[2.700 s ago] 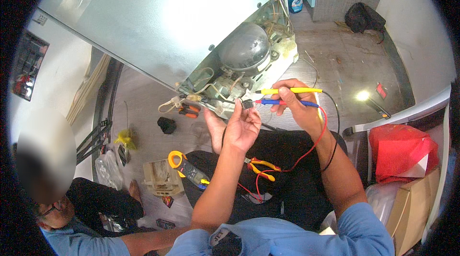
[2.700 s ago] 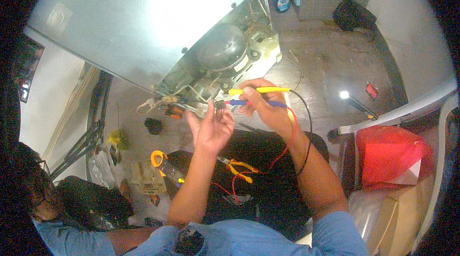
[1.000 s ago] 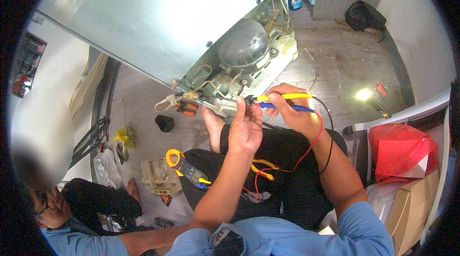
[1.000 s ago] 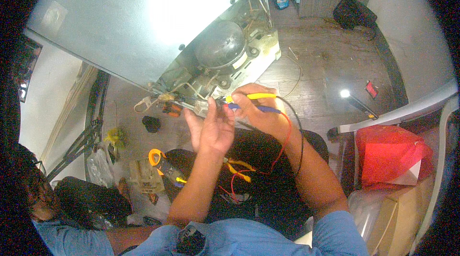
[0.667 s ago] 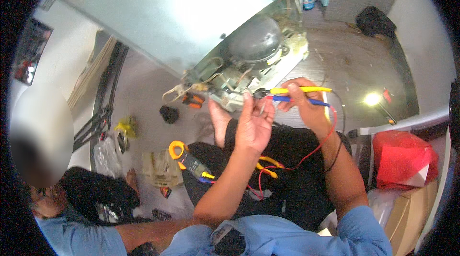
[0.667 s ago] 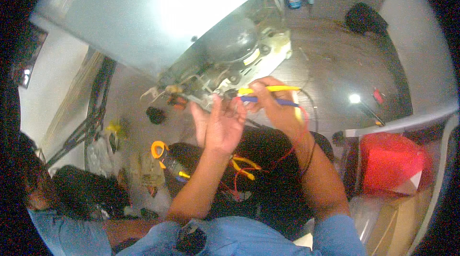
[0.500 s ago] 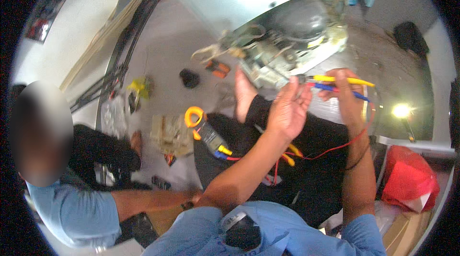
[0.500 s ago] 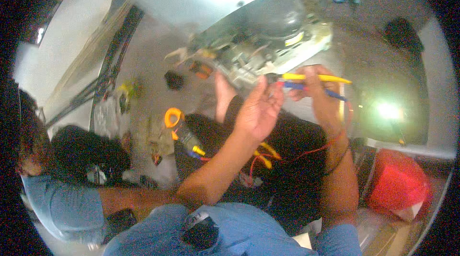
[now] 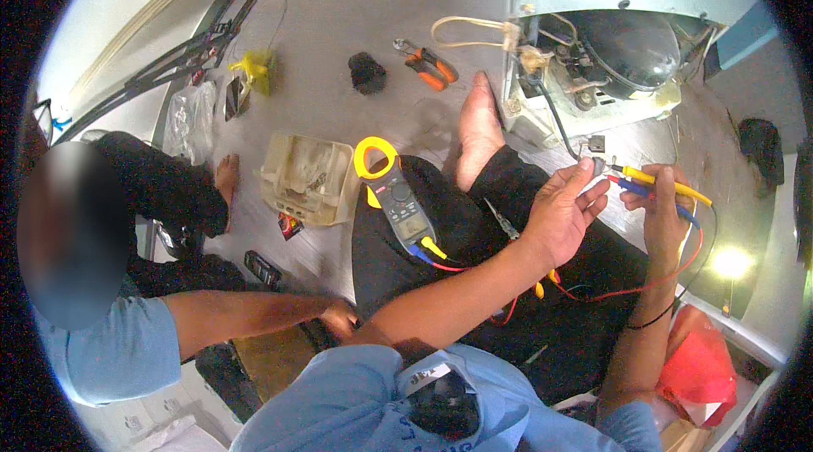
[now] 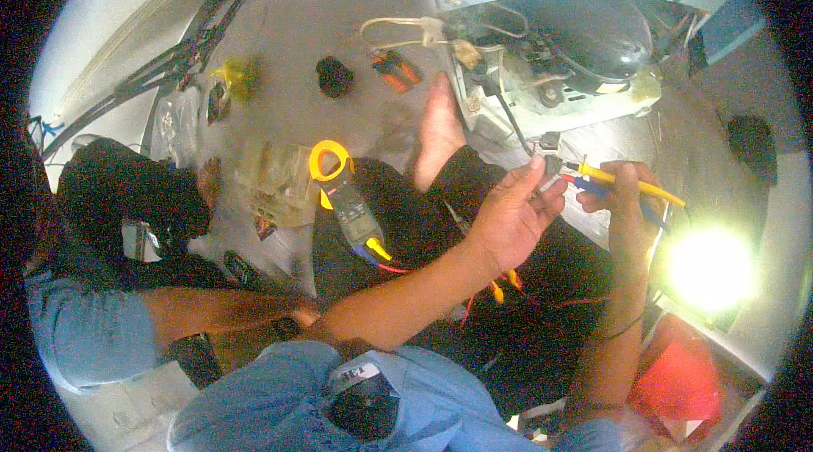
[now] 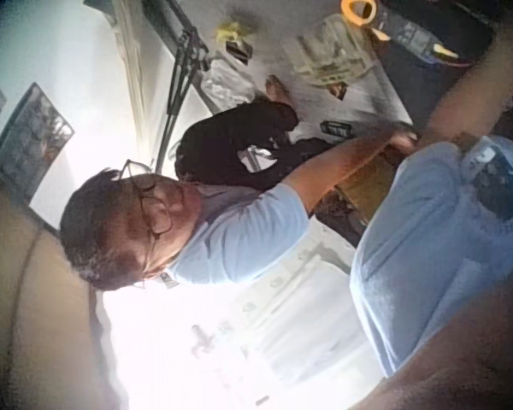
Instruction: The person sits on the floor and uses a screwdriver to remove screws from the back panel of a refrigerator. They then use a multimeter to test electrical components and wires within the appliance's internal assembly.
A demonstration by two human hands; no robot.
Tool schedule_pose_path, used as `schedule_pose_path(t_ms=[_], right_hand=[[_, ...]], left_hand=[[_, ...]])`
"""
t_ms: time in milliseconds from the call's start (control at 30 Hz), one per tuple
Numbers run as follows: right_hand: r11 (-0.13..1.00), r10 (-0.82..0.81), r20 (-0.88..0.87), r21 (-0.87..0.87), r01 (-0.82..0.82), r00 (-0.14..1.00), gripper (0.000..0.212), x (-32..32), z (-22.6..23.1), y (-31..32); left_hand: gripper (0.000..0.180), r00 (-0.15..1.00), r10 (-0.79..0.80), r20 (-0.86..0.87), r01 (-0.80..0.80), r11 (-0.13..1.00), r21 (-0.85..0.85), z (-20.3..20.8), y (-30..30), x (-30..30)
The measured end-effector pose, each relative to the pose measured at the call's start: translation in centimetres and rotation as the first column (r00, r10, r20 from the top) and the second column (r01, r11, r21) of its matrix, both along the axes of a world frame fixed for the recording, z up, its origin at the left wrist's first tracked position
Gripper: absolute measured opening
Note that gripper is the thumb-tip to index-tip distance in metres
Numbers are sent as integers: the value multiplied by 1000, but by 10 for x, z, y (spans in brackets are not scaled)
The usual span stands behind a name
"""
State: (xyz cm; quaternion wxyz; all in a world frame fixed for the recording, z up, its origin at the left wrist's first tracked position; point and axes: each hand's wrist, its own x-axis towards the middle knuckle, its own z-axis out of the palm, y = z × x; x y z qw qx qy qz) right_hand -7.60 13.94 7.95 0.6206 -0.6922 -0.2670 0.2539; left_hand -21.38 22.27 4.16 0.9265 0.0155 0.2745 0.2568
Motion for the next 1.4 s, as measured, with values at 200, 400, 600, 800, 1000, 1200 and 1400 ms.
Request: schedule_pose_path(t_ms=[200, 400, 600, 800, 1000, 1200, 1400], right_hand=[[1000, -20, 9, -15, 21, 1000, 41, -3, -4, 3], [999, -27, -9, 19, 27, 1000, 38, -4, -4, 4], [1000, -21, 14, 15, 21, 1000, 40, -2, -2, 2], [999, -15, 1, 31, 15, 1000, 43, -2, -3, 2], [1000, -17, -1, 25, 17, 1000, 43, -1, -2, 1], [999, -28, 32, -24, 29, 999, 43, -3, 8, -1], [996, 41, 120, 80, -51, 992, 41, 2, -3, -7]], left_hand=[[20, 999, 3, -39, -3, 1000, 1, -4, 2, -1], [22, 999, 2, -54, -2, 1000, 5, -4, 1, 1], [23, 998, -19, -53, 21, 999, 32, -2, 1, 1], [24, 998, -26, -58, 29, 999, 42, 0, 1, 0], [20, 999, -19, -51, 21, 1000, 21, -1, 1, 1], [17, 997, 70, -15, -69, 994, 88, -2, -2, 6], [17, 990, 141, -19, -140, 989, 45, 8, 1, 12]])
